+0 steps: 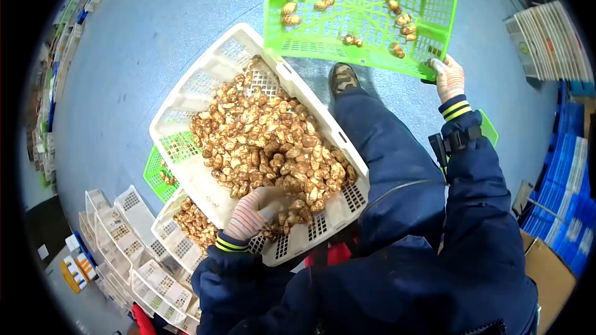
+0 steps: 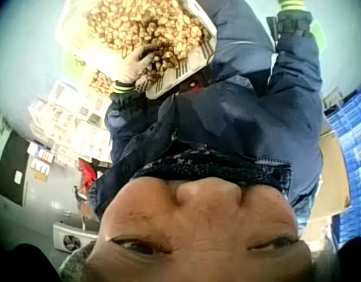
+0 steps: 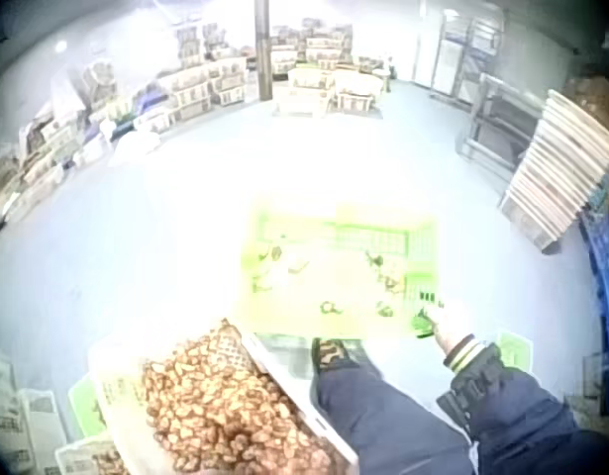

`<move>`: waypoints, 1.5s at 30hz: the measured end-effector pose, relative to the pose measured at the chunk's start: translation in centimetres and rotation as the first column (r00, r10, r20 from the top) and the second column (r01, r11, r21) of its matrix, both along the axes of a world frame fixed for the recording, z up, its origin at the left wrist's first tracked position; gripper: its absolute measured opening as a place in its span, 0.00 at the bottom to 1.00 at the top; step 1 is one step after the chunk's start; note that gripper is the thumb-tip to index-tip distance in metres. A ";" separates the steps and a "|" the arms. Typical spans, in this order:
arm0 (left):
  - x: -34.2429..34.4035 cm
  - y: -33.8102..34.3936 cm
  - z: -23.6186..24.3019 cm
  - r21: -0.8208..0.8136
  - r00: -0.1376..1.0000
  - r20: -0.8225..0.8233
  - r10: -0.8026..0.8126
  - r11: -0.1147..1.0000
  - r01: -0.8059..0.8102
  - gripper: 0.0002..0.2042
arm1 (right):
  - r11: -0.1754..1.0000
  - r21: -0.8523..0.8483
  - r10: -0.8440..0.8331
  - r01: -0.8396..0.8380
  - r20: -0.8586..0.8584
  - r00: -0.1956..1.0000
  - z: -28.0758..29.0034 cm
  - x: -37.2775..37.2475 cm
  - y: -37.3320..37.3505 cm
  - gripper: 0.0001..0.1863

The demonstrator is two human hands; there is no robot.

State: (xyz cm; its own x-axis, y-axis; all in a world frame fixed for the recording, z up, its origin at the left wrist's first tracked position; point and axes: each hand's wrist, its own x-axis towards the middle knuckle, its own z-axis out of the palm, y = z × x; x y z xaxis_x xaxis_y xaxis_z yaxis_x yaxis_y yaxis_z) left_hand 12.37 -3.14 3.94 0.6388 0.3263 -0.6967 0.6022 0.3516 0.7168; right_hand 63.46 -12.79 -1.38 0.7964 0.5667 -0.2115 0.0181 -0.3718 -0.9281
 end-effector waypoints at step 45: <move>-1.0 -0.6 -2.8 0.589 0.963 -0.240 -0.121 0.770 0.244 0.20 | 0.918 -0.291 0.017 -0.268 -0.648 0.762 -9.8 -6.1 12.9 0.22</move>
State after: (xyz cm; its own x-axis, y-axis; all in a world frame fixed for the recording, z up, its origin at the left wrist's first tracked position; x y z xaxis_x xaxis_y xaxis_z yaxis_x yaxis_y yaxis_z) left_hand 11.39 -3.70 1.19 0.6158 0.6100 -0.4986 0.7469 -0.2507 0.6158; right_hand 57.34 0.09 -11.22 0.3303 0.4501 -0.8297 -0.4342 -0.7080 -0.5569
